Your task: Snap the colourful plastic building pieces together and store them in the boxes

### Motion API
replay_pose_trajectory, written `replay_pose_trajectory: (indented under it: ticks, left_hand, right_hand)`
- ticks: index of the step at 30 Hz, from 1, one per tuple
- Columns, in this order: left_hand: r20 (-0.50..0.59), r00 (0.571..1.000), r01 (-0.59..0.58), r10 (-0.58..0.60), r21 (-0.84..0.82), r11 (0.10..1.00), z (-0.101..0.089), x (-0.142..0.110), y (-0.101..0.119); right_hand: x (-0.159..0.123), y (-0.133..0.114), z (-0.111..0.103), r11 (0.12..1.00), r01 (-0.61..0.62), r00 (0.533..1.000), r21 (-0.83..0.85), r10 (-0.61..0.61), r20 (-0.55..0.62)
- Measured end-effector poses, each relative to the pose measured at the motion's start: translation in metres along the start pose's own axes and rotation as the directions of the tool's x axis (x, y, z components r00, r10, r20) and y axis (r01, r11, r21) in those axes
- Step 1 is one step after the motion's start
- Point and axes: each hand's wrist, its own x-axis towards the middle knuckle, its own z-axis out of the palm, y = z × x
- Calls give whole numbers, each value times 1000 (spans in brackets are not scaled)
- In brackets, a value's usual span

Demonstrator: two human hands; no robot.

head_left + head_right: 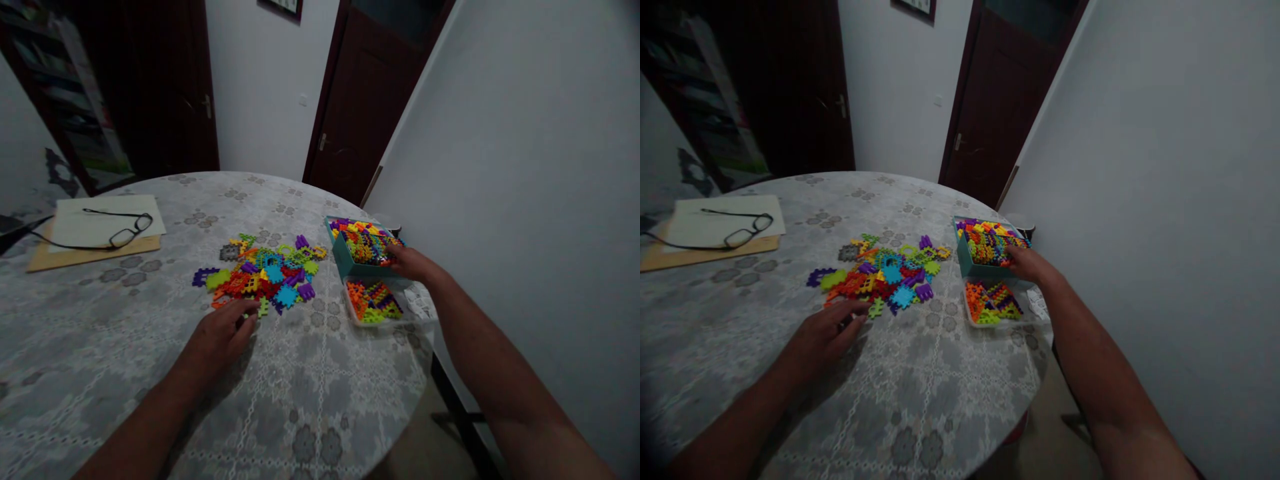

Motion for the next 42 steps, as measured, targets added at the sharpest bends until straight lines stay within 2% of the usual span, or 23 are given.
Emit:
replay_pose_trajectory:
  ticks: [3, 8, 12, 17, 27, 30, 33, 36, 39, 40, 42]
  left_hand:
    - [17, 1000, 1, -1, 6, 1000, 0, 1, 0]
    - [4, 1000, -13, 13, 3, 1000, 0, 1, -1]
    - [-56, 998, 29, -30, -14, 999, -6, 1, -1]
    - [-164, 979, 121, -122, -14, 993, -16, 2, -3]
    - [-223, 966, 132, -131, -7, 991, -21, 3, -3]
    - [-284, 940, 197, -190, -4, 980, -25, 3, -3]
    - [-335, 912, 254, -237, 7, 967, -26, 4, -7]
    - [-361, 914, 228, -184, 83, 970, -21, 5, -17]
    - [-340, 934, 176, -107, 176, 969, -13, 5, -28]
    - [-334, 938, 168, -95, 197, 966, -9, 4, -31]
    - [-334, 939, 164, -83, 222, 961, -3, 3, -37]
  right_hand:
    - [5, 0, 7, 1000, 15, 999, -14, -15, 50]
    - [13, 3, 15, 1000, 22, 998, -16, -22, 53]
    - [13, 5, 22, 1000, 21, 999, -11, -21, 27]
    - [3, 4, 31, 1000, -12, 997, -16, 11, -76]
    - [-37, -21, 33, 995, -97, 947, -22, 86, -311]
    - [-55, -42, 25, 998, -63, 915, 27, 68, -398]
    - [-75, -82, 19, 981, 132, 895, 145, -55, -443]
    - [-92, -136, 21, 896, 329, 922, 298, -237, -306]
    - [-96, -191, 35, 830, 436, 900, 348, -401, -171]
    - [-93, -206, 40, 829, 450, 893, 331, -421, -158]
    - [-81, -228, 53, 871, 409, 912, 273, -380, -155]
